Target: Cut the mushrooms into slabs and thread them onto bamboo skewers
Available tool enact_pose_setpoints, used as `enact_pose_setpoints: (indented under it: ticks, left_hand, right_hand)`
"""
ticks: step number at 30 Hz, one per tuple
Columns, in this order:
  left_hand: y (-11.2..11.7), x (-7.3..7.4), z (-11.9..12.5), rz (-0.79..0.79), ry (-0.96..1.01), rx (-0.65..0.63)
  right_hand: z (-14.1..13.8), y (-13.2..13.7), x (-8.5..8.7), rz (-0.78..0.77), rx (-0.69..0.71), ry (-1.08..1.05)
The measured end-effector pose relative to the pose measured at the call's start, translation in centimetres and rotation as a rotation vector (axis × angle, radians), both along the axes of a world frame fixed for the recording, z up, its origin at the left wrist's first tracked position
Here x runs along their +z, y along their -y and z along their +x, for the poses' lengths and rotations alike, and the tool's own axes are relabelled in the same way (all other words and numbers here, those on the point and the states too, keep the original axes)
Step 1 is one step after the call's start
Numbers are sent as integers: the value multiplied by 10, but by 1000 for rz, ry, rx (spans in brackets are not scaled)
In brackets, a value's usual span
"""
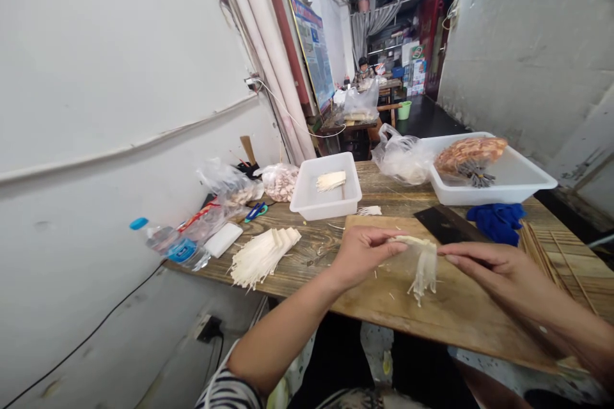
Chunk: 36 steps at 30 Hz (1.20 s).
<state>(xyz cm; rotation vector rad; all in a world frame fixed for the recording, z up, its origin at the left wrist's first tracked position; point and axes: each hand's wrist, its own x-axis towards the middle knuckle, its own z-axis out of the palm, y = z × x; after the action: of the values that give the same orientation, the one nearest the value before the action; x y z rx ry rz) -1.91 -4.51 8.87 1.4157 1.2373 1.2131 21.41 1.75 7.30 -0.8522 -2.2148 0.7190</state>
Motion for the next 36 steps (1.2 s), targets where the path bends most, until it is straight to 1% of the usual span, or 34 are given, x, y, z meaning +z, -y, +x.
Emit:
enact_pose_setpoints:
  ticks: [3, 5, 9, 12, 13, 14, 16, 17, 20, 22, 26, 29, 31, 33, 36]
  left_hand:
    - [-5, -2, -4, -20, 25, -13]
    - [-11, -4, -8, -16, 36, -16]
    - [-23, -11, -20, -43, 70, -15]
    - [-27, -17, -26, -103, 110, 22]
    - [-28, -19, -27, -111, 113, 36]
    - [-29, -19, -27, -116, 111, 39]
    - [-32, -19, -26, -125, 123, 17]
    - [-34, -18, -24, -123, 134, 9]
    - [-38, -15, -18, -98, 171, 25]
    - [-41, -16, -14, -58, 170, 46]
    - [-47, -21, -14, 13, 80, 59]
    - [-50, -26, -18, 91, 44, 69]
    - [-52, -28, -22, 162, 33, 122]
    - [-53, -32, -25, 217, 1, 222]
    - [-54, -37, -30, 210, -135, 354]
  right_hand:
    - [-8, -4, 1, -58, 55, -25]
    - [-14, -10, 1, -66, 70, -48]
    - [-26, -22, -1, -36, 107, -88]
    - [-33, -24, -1, -1, 145, -138]
    - [-35, -24, -1, -15, 131, -145]
    - [-37, -24, -1, -33, 121, -147]
    - [-41, -25, 1, -32, 175, -174]
    - [-43, -25, 2, -19, 173, -183]
    - [-45, -25, 7, 25, 127, -175]
    - [-45, -26, 10, 26, 92, -157]
    - [-41, -30, 10, -34, 57, -135]
    - [-37, -36, 6, -73, 27, -177]
    - [-36, -41, 3, -123, -29, -224]
    - [-34, -44, 0, -187, -89, -271]
    - [-33, -42, -2, -234, -145, -323]
